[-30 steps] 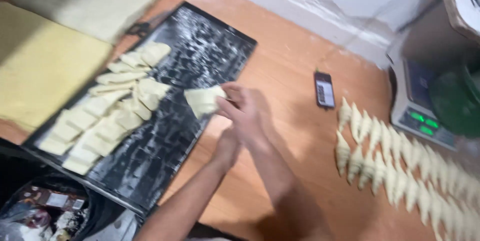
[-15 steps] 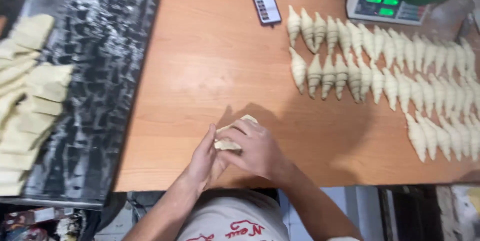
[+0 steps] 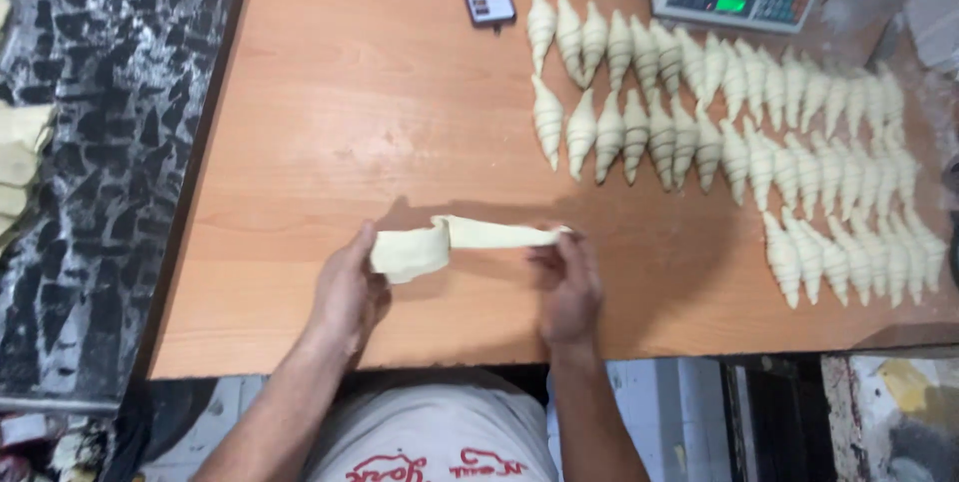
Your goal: Rolling and shaping croissant dough on a wooden workbench.
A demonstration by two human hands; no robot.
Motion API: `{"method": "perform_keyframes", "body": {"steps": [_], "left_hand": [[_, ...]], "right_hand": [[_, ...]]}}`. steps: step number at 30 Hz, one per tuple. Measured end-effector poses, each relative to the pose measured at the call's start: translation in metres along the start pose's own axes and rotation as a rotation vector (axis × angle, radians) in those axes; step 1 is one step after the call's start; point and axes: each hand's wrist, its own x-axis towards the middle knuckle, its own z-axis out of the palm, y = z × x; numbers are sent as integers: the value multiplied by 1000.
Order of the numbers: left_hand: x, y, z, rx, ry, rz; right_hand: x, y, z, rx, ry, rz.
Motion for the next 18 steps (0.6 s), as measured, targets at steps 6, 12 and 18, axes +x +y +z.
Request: {"method": "perform_keyframes", "body": {"steps": [6, 12, 18], "left_hand": [[-33, 56, 62, 619, -371, 259], [-50, 86, 98, 719, -445, 241], [-56, 99, 90, 959, -254, 340]], "right_hand": [[-7, -61, 24, -1157, -347, -914], [9, 22, 6, -302, -962, 180], [-31, -71, 54, -810, -759, 90]]}}
